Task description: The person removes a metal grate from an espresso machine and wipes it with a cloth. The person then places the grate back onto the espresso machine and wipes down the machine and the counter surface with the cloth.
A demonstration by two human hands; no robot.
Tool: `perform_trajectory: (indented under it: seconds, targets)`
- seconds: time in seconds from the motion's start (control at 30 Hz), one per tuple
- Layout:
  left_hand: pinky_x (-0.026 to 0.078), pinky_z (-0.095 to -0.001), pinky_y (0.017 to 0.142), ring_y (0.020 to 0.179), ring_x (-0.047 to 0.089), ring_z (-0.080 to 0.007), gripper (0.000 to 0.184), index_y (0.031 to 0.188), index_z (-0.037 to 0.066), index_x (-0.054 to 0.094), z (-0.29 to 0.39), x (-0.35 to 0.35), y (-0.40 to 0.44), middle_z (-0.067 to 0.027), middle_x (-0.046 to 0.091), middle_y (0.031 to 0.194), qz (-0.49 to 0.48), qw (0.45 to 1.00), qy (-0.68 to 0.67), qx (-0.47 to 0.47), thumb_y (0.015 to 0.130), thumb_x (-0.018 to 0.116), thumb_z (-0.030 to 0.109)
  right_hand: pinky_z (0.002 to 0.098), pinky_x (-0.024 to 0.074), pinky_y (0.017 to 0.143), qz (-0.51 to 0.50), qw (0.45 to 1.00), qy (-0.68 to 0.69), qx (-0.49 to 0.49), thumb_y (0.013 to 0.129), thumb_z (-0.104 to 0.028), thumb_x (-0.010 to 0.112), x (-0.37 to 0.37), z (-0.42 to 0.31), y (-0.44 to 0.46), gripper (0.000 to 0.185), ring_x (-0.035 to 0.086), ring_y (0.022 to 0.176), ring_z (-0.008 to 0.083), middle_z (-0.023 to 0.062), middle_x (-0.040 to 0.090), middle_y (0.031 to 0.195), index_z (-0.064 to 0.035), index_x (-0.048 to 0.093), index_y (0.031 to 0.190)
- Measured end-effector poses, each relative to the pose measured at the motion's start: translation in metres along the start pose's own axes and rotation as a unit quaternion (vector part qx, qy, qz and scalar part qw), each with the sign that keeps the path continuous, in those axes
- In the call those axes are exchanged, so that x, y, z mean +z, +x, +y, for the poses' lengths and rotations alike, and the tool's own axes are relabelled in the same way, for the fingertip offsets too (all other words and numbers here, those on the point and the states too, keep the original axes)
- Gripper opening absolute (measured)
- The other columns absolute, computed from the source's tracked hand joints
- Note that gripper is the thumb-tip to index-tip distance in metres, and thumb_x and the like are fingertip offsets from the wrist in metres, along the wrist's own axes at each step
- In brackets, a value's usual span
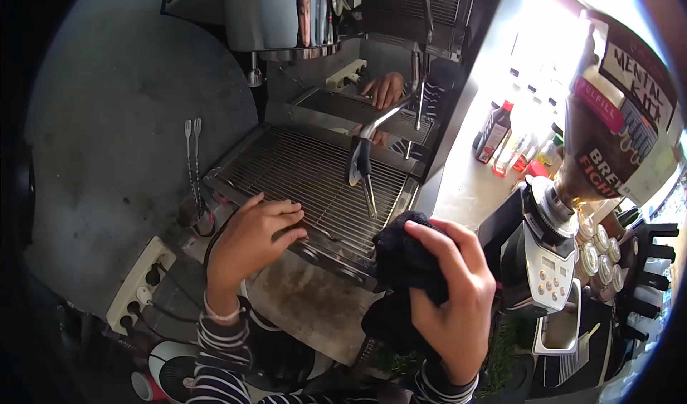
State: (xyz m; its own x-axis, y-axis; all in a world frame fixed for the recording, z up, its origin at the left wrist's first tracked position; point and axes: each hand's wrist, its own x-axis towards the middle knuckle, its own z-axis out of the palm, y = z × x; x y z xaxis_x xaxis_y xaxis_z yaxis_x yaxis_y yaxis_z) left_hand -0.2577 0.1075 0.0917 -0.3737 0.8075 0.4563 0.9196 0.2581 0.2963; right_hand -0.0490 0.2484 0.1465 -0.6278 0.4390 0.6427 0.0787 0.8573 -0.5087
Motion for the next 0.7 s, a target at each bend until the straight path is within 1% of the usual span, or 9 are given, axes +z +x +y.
perform_trajectory:
  seconds: [0.1,0.2,0.3,0.37,0.43,0.5,0.57,0.67,0.7]
  targets:
    - [0.026,-0.0465,0.103,0.108,0.054,-0.0232,0.031,0.098,0.002,0.065,0.007,0.001,-0.011,-0.0101,0.061,0.108,0.027,0.996,-0.042,-0.077,0.080,0.061,0.027,0.0363,0.0471,0.081,-0.023,1.000,-0.004,-0.018,0.056,0.001,0.056,0.009,-0.015,-0.001,0.049,0.059,0.092,0.0329,0.0173,0.056,0.105,-0.0073,0.063,0.104]
    - [0.026,-0.0467,0.103,0.106,0.055,-0.0236,0.028,0.097,0.003,0.065,-0.003,0.020,-0.017,-0.0085,0.062,0.104,0.161,0.980,-0.019,-0.113,0.080,0.062,0.024,0.0364,0.0479,0.082,-0.057,0.997,0.005,-0.060,0.056,0.001,0.054,0.024,-0.034,0.005,0.052,0.057,0.099,0.0337,0.0178,0.052,0.112,-0.0100,0.062,0.107]
    - [0.025,-0.0470,0.104,0.106,0.055,-0.0236,0.023,0.094,0.004,0.065,-0.023,0.044,-0.024,-0.0055,0.062,0.100,0.287,0.952,-0.003,-0.103,0.080,0.063,0.023,0.0375,0.0506,0.075,-0.060,0.987,-0.062,-0.133,0.060,0.001,0.056,0.056,-0.055,0.029,0.049,0.058,0.092,0.0318,0.0139,0.051,0.114,-0.0113,0.060,0.107]
    - [0.023,-0.0486,0.104,0.106,0.055,-0.0239,0.019,0.091,0.004,0.065,-0.028,0.053,-0.022,-0.0054,0.061,0.100,0.328,0.939,-0.022,-0.101,0.076,0.063,0.017,0.0374,0.0518,0.071,-0.053,0.979,-0.111,-0.165,0.062,0.000,0.057,0.087,-0.062,0.055,0.045,0.057,0.088,0.0308,0.0115,0.051,0.112,-0.0116,0.059,0.106]
    - [0.021,-0.0504,0.104,0.106,0.054,-0.0246,0.018,0.088,0.004,0.065,-0.035,0.061,-0.020,-0.0069,0.059,0.101,0.353,0.930,-0.023,-0.097,0.072,0.063,0.012,0.0402,0.0489,0.075,-0.039,0.975,-0.152,-0.160,0.062,0.003,0.054,0.124,-0.066,0.084,0.049,0.056,0.097,0.0330,0.0103,0.052,0.112,-0.0144,0.058,0.107]
    - [0.020,-0.0522,0.104,0.107,0.053,-0.0258,0.018,0.083,0.002,0.065,-0.044,0.067,-0.019,-0.0098,0.058,0.102,0.363,0.927,-0.006,-0.092,0.066,0.061,0.007,0.0411,0.0499,0.075,-0.049,0.967,-0.175,-0.179,0.066,0.001,0.055,0.170,-0.051,0.113,0.045,0.056,0.093,0.0336,0.0097,0.052,0.112,-0.0161,0.057,0.107]
    - [0.020,-0.0536,0.103,0.108,0.053,-0.0269,0.018,0.079,0.001,0.064,-0.050,0.072,-0.019,-0.0128,0.057,0.102,0.380,0.922,-0.034,-0.074,0.062,0.059,0.006,0.0408,0.0507,0.075,-0.134,0.969,-0.130,-0.161,0.069,-0.006,0.057,0.203,-0.035,0.130,0.041,0.056,0.093,0.0332,0.0094,0.052,0.112,-0.0176,0.056,0.109]
    - [0.021,-0.0540,0.102,0.108,0.053,-0.0278,0.015,0.074,0.000,0.063,-0.056,0.074,-0.021,-0.0148,0.057,0.101,0.392,0.917,-0.050,-0.056,0.061,0.059,0.008,0.0409,0.0508,0.074,-0.185,0.967,-0.124,-0.126,0.073,-0.018,0.060,0.230,-0.028,0.127,0.036,0.056,0.095,0.0338,0.0096,0.052,0.112,-0.0184,0.057,0.109]
    - [0.022,-0.0539,0.102,0.107,0.053,-0.0280,0.014,0.072,0.000,0.063,-0.056,0.074,-0.021,-0.0151,0.057,0.101,0.394,0.916,-0.051,-0.051,0.062,0.059,0.008,0.0440,0.0510,0.071,-0.178,0.960,-0.141,-0.162,0.075,-0.032,0.062,0.233,-0.025,0.122,0.040,0.057,0.093,0.0362,0.0124,0.054,0.106,-0.0131,0.055,0.110]
